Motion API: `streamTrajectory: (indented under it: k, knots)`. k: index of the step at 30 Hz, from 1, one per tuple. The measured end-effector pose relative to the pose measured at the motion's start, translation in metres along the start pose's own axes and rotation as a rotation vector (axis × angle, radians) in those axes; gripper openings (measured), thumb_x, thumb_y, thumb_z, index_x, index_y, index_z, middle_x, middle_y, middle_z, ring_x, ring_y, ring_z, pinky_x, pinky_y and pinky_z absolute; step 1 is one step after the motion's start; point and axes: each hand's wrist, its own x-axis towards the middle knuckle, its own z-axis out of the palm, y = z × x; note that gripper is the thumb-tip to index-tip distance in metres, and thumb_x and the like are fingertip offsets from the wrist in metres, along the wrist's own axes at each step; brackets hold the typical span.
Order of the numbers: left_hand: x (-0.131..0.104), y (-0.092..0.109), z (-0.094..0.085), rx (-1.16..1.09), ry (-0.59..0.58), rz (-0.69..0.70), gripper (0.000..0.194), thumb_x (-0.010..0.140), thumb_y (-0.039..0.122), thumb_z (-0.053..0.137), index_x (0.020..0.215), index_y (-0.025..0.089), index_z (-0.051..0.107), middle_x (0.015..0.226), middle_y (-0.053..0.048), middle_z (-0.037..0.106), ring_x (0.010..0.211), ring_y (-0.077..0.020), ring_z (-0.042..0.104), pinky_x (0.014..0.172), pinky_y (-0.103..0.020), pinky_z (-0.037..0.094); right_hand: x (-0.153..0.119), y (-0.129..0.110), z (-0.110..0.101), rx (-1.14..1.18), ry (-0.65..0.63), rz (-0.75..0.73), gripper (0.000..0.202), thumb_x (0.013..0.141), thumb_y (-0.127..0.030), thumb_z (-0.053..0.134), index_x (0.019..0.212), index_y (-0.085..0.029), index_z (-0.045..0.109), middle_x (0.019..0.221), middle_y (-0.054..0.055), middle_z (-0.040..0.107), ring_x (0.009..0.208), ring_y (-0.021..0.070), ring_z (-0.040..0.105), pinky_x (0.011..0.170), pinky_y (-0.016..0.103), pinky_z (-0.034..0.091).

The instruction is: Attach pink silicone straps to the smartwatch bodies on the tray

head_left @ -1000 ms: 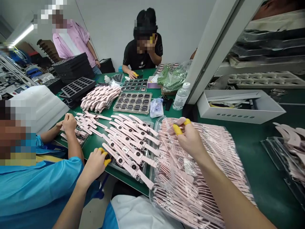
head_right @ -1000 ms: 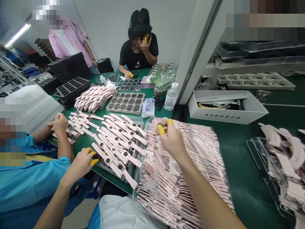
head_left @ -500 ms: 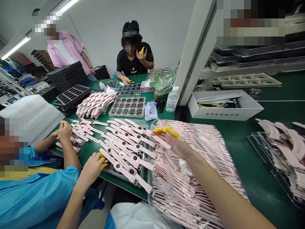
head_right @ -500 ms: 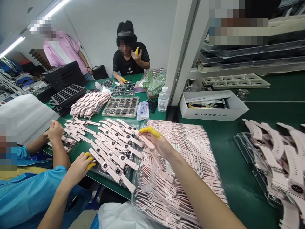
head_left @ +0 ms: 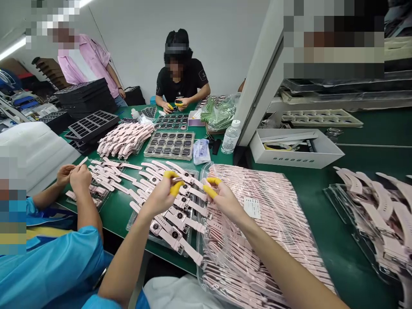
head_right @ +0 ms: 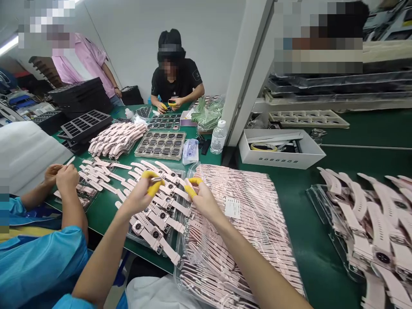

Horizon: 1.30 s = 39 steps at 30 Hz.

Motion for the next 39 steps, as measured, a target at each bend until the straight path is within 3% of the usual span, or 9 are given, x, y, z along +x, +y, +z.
streamTrajectory:
  k: [4, 8, 12, 19, 31, 39]
  knots:
    - [0.05, -0.027, 0.043, -0.086, 0.0, 0.119, 0.024, 0.102, 0.029, 0.052, 0.124, 0.02, 0.052, 0.112, -0.012, 0.069, 0.089, -0.0188, 0.067, 0.077, -0.033, 0.057, -0.003, -0.002, 0.007, 0.054, -0.07, -0.043, 0.049, 0.083, -0.063, 0.075, 0.107, -0.023, 0.061, 0.09, 0.003, 0.066, 0.064, 0.0143, 0.055, 0.051, 0.027, 0.042]
    - [0.058, -0.051, 0.059, -0.091, 0.027, 0.195, 0.03, 0.102, 0.027, 0.051, 0.131, 0.021, 0.057, 0.118, -0.011, 0.071, 0.102, -0.0222, 0.069, 0.091, -0.039, 0.058, -0.004, -0.003, 0.008, 0.111, -0.126, -0.045, 0.049, 0.086, -0.067, 0.07, 0.109, -0.024, 0.057, 0.084, 0.001, 0.067, 0.059, 0.0131, 0.056, 0.051, 0.027, 0.043]
    - [0.053, -0.054, 0.06, -0.01, -0.007, 0.374, 0.039, 0.099, 0.018, 0.049, 0.136, 0.022, 0.061, 0.134, -0.013, 0.067, 0.125, -0.0256, 0.064, 0.11, -0.046, 0.052, -0.007, -0.007, 0.009, 0.147, -0.183, -0.018, 0.044, 0.089, -0.064, 0.068, 0.1, -0.024, 0.055, 0.069, -0.005, 0.059, 0.052, 0.0113, 0.049, 0.048, 0.025, 0.039]
    - [0.053, -0.051, 0.059, 0.054, -0.112, 0.492, 0.064, 0.085, 0.003, 0.045, 0.145, 0.024, 0.057, 0.141, -0.012, 0.065, 0.132, -0.0249, 0.061, 0.114, -0.047, 0.05, -0.01, -0.01, 0.009, 0.169, -0.281, 0.033, 0.037, 0.091, -0.056, 0.066, 0.085, -0.023, 0.05, 0.059, -0.005, 0.056, 0.047, 0.0107, 0.045, 0.046, 0.024, 0.037]
    - [0.05, -0.046, 0.057, 0.061, -0.087, 0.486, 0.049, 0.096, 0.01, 0.043, 0.14, 0.022, 0.059, 0.135, -0.013, 0.066, 0.127, -0.0253, 0.062, 0.11, -0.045, 0.051, -0.006, -0.006, 0.011, 0.345, -0.268, 0.072, 0.03, 0.089, -0.047, 0.069, 0.084, -0.024, 0.05, 0.048, -0.009, 0.045, 0.041, 0.0112, 0.038, 0.044, 0.024, 0.034]
    - [0.05, -0.045, 0.058, 0.033, -0.025, 0.455, 0.038, 0.102, 0.016, 0.047, 0.137, 0.022, 0.058, 0.133, -0.013, 0.066, 0.124, -0.0243, 0.064, 0.107, -0.042, 0.053, -0.001, -0.005, 0.007, 0.427, -0.246, 0.017, 0.025, 0.091, -0.044, 0.067, 0.085, -0.023, 0.056, 0.048, -0.007, 0.05, 0.042, 0.0115, 0.039, 0.045, 0.025, 0.033]
